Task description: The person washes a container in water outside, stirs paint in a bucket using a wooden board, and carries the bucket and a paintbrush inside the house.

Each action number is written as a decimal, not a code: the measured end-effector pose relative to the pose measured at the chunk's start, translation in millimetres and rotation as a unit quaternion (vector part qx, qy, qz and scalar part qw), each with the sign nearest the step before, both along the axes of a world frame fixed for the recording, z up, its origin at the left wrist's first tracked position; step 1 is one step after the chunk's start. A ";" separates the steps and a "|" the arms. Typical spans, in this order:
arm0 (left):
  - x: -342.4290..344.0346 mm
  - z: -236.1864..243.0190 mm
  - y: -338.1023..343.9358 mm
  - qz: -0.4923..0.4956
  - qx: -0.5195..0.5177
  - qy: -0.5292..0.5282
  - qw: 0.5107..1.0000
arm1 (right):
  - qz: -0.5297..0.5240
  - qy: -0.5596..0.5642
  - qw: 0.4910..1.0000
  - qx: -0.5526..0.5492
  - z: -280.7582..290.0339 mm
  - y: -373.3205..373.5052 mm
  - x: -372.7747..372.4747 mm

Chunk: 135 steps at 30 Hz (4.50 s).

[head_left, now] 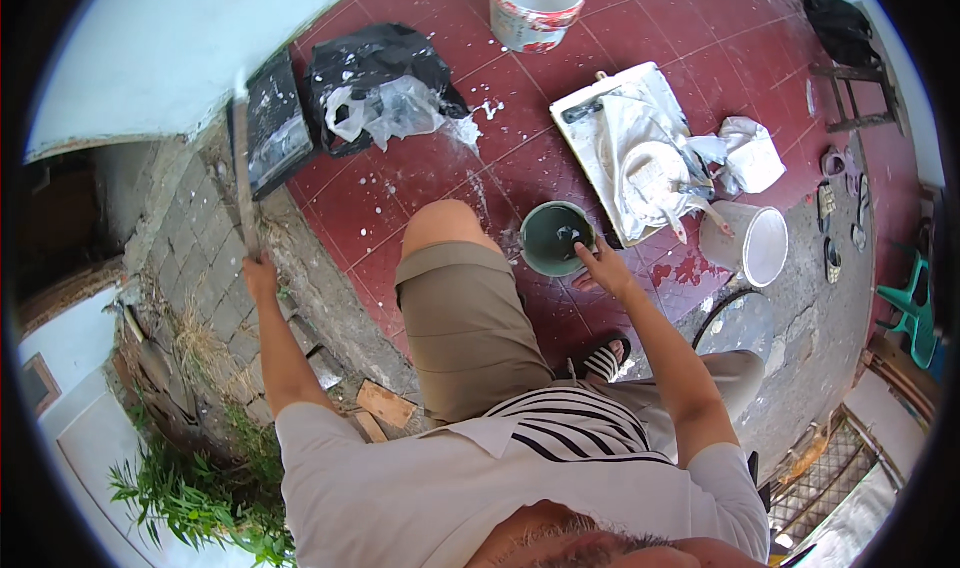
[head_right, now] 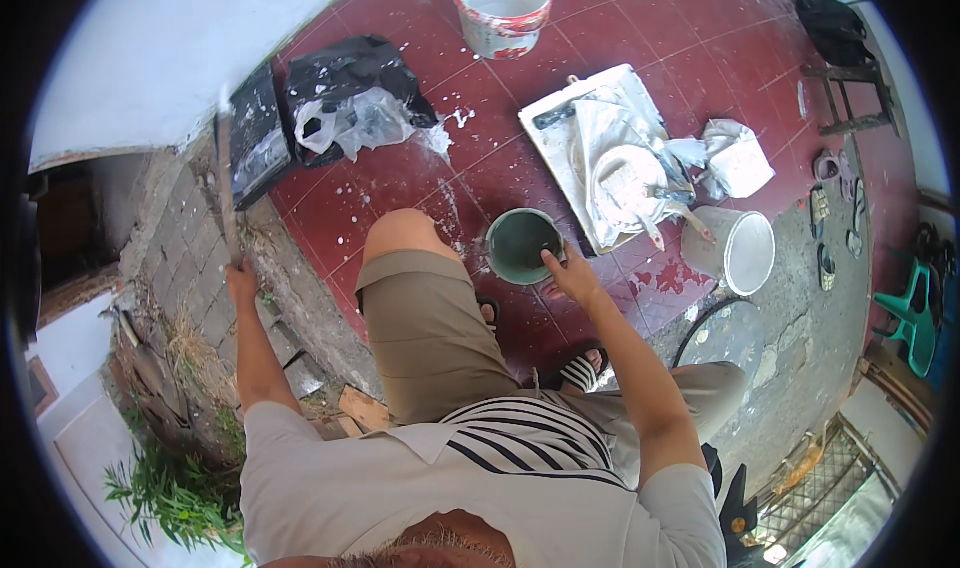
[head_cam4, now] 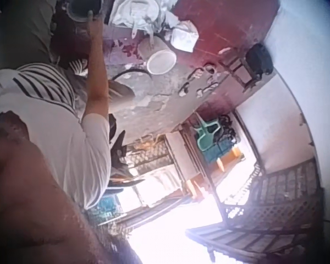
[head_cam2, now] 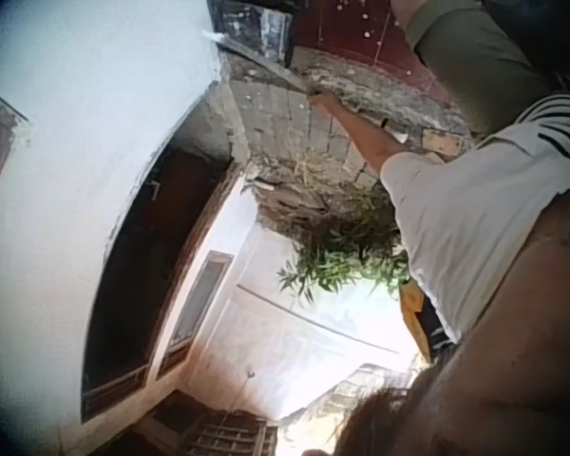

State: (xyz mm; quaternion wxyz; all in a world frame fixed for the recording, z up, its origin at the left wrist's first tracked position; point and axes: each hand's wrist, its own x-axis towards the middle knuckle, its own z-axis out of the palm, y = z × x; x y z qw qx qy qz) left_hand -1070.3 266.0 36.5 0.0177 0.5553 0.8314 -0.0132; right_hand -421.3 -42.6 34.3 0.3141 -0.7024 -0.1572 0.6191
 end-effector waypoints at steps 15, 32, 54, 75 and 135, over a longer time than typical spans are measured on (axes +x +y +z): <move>390.7 267.2 -57.9 -0.441 0.222 -0.016 0.870 | 0.084 -0.619 0.680 0.383 239.1 46.8 78.0; 759.7 384.0 -252.5 -0.823 0.310 -0.110 0.464 | -0.183 -0.852 0.471 0.138 294.5 -143.4 264.4; 872.5 33.7 -371.1 -0.384 -0.373 -0.532 0.656 | -0.562 -0.595 0.524 0.238 310.3 -273.8 252.2; 788.9 24.1 -383.7 -0.374 -0.399 -0.565 0.618 | -0.370 -0.493 0.781 0.100 158.0 -232.6 242.3; 690.9 176.9 -246.0 -0.477 -0.418 -0.549 0.545 | -0.299 -0.511 0.794 0.139 137.1 -260.2 198.0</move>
